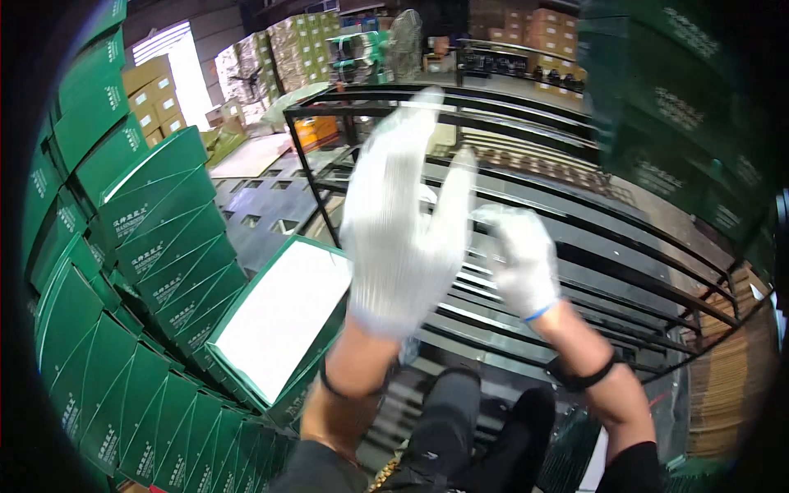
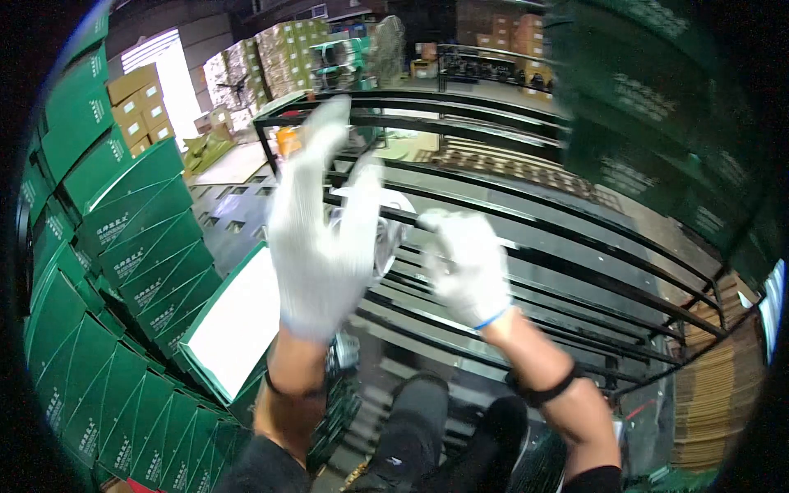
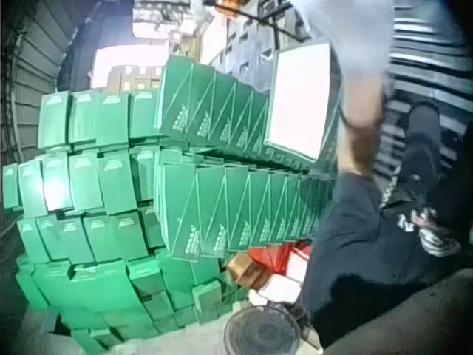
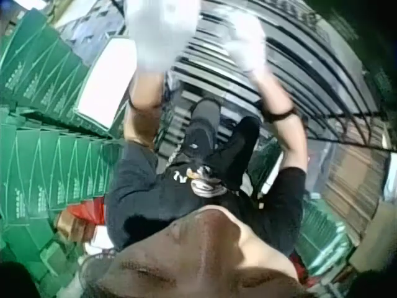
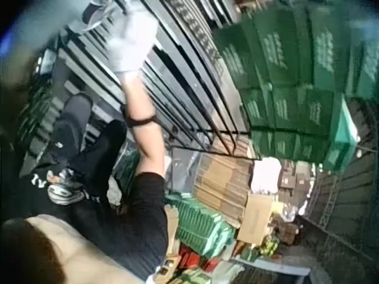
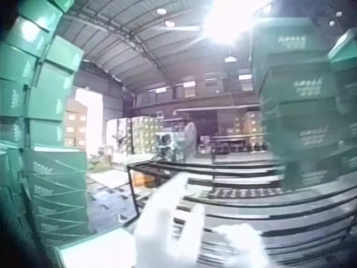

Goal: The worker is wrapping individual leather shoes in white paper, placing them into branded shoe boxes, and stacking the completed boxes.

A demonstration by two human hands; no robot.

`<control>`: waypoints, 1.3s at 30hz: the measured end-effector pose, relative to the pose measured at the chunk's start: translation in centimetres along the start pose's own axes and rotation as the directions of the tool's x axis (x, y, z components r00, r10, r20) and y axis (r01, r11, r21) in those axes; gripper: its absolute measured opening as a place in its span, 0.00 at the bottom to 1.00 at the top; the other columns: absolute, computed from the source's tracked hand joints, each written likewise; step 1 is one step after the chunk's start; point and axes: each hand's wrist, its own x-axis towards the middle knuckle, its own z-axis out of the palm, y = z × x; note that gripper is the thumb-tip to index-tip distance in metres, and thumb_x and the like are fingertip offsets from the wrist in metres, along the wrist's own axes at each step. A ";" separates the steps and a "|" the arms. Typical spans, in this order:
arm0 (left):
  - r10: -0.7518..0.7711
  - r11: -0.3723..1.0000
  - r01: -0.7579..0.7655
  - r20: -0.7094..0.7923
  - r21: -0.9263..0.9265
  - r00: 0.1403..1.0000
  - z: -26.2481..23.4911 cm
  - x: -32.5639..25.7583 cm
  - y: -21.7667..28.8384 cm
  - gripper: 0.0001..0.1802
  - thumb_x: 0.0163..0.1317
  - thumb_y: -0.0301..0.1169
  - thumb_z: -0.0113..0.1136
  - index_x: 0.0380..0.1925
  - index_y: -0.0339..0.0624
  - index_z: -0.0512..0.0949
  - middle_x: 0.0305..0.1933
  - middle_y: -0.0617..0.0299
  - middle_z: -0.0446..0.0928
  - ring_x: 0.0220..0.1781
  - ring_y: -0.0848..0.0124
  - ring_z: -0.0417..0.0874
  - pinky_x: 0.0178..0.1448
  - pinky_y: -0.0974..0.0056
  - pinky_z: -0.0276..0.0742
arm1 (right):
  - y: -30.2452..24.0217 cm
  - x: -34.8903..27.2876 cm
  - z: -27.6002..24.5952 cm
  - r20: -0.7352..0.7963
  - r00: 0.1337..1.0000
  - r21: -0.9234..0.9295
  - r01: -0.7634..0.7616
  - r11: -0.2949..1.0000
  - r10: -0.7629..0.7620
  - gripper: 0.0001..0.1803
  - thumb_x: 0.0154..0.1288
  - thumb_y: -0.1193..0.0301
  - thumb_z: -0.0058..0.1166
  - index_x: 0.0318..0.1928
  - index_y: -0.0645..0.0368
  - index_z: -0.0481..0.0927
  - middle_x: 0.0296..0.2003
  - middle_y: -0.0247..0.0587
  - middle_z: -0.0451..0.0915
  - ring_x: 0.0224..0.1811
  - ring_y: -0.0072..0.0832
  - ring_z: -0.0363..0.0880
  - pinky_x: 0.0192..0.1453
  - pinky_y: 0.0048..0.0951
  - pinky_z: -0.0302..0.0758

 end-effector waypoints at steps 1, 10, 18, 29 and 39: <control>-0.133 0.966 0.074 0.229 0.249 0.964 -2.8 -5.0 -1.3 0.28 0.69 0.26 0.70 0.68 0.37 0.79 0.66 0.41 0.82 0.66 0.42 0.84 0.70 0.45 0.81 | 0.6 -3.0 5.6 0.072 0.994 -0.022 -0.075 0.997 0.076 0.28 0.61 0.70 0.69 0.64 0.57 0.84 0.46 0.54 0.86 0.48 0.55 0.83 0.59 0.55 0.80; -0.785 0.500 0.046 0.430 0.865 0.445 -13.6 -16.3 -3.6 0.30 0.65 0.38 0.74 0.64 0.39 0.79 0.50 0.43 0.88 0.51 0.46 0.91 0.55 0.45 0.87 | 3.2 3.4 34.6 0.677 0.570 -0.293 -0.370 0.882 0.465 0.27 0.72 0.45 0.54 0.50 0.52 0.94 0.49 0.49 0.93 0.52 0.50 0.92 0.57 0.54 0.84; -0.699 0.539 0.184 0.315 0.822 0.642 -14.3 -11.6 -4.3 0.09 0.72 0.28 0.64 0.48 0.38 0.85 0.36 0.44 0.88 0.37 0.43 0.91 0.45 0.44 0.85 | 5.1 -11.6 12.9 0.253 0.843 -0.268 -0.411 0.871 0.475 0.15 0.70 0.60 0.62 0.43 0.59 0.89 0.39 0.56 0.88 0.47 0.56 0.87 0.55 0.56 0.79; 0.369 0.901 0.132 0.890 -0.413 0.269 -11.1 -26.6 9.5 0.15 0.46 0.32 0.72 0.38 0.50 0.89 0.44 0.67 0.88 0.63 0.64 0.86 0.76 0.46 0.74 | -7.0 -30.1 -28.9 -0.470 0.596 -0.126 -0.775 0.619 0.651 0.23 0.86 0.63 0.50 0.34 0.69 0.71 0.26 0.35 0.64 0.34 0.20 0.62 0.36 0.33 0.62; -0.490 0.097 0.990 0.861 -0.103 0.138 1.5 -36.6 12.9 0.14 0.76 0.28 0.62 0.57 0.34 0.84 0.56 0.51 0.89 0.58 0.66 0.90 0.61 0.62 0.84 | -16.8 -23.3 -30.1 0.501 0.853 -0.175 -0.067 0.982 0.147 0.39 0.48 0.34 0.79 0.45 0.55 0.90 0.22 0.32 0.71 0.21 0.33 0.73 0.28 0.35 0.68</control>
